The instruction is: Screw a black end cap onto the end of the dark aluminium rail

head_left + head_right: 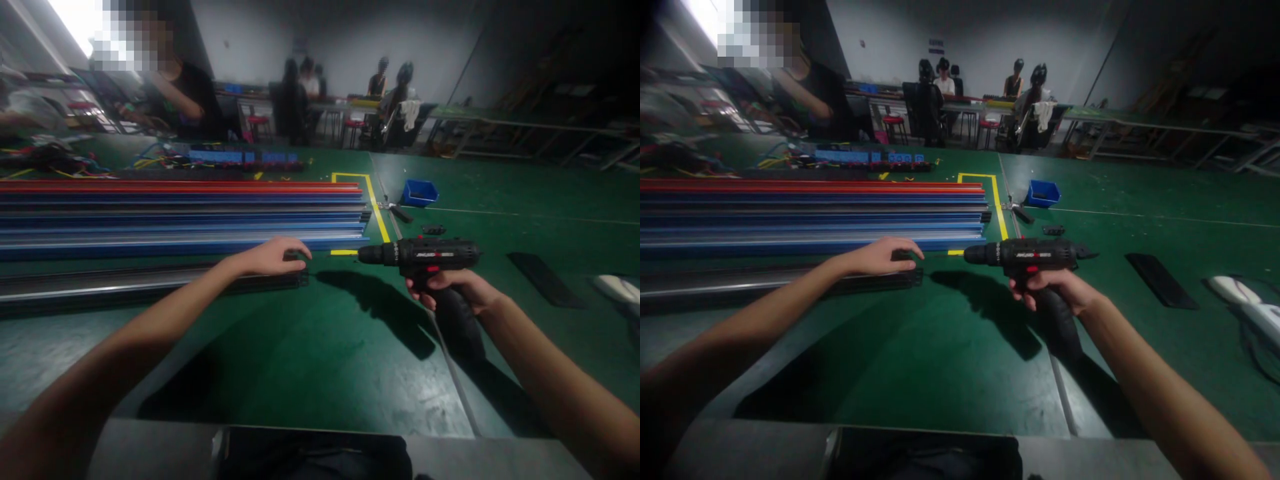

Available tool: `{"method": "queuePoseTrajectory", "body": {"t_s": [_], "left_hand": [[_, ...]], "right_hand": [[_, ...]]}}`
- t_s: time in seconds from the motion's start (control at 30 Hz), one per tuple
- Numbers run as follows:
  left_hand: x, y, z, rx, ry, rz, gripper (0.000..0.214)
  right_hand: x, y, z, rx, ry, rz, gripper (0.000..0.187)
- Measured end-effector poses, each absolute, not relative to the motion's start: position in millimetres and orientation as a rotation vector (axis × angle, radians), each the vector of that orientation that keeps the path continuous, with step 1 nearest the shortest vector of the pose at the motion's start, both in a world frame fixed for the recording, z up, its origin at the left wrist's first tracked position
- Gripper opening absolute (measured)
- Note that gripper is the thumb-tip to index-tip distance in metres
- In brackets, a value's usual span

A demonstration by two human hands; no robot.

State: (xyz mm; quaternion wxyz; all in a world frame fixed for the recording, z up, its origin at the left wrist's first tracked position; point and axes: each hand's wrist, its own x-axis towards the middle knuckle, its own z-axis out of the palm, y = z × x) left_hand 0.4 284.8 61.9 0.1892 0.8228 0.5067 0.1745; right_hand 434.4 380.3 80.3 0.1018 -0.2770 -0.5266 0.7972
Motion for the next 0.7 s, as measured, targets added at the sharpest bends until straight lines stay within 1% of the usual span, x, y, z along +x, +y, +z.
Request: {"method": "queuePoseTrajectory", "body": {"t_s": [0.13, 0.3, 0.4, 0.53, 0.7], "left_hand": [[33, 291, 79, 2.447, 1.537, 0.502, 0.033], [91, 317, 74, 2.711, 1.593, 0.236, 0.032], [120, 338, 61, 2.837, 1.647, 0.083, 0.024], [139, 356, 47, 2.849, 1.648, 0.077, 0.021], [147, 356, 41, 2.789, 1.682, 0.054, 0.028]], "right_hand": [[452, 376, 78, -0.708, -1.374, 2.215, 0.029], [456, 368, 59, -0.615, -1.173, 2.063, 0.03], [457, 369, 50, -0.663, -1.092, 2.063, 0.03], [458, 372, 41, -0.691, -1.055, 2.077, 0.032], [454, 369, 37, -0.674, -1.003, 2.139, 0.035]]}}
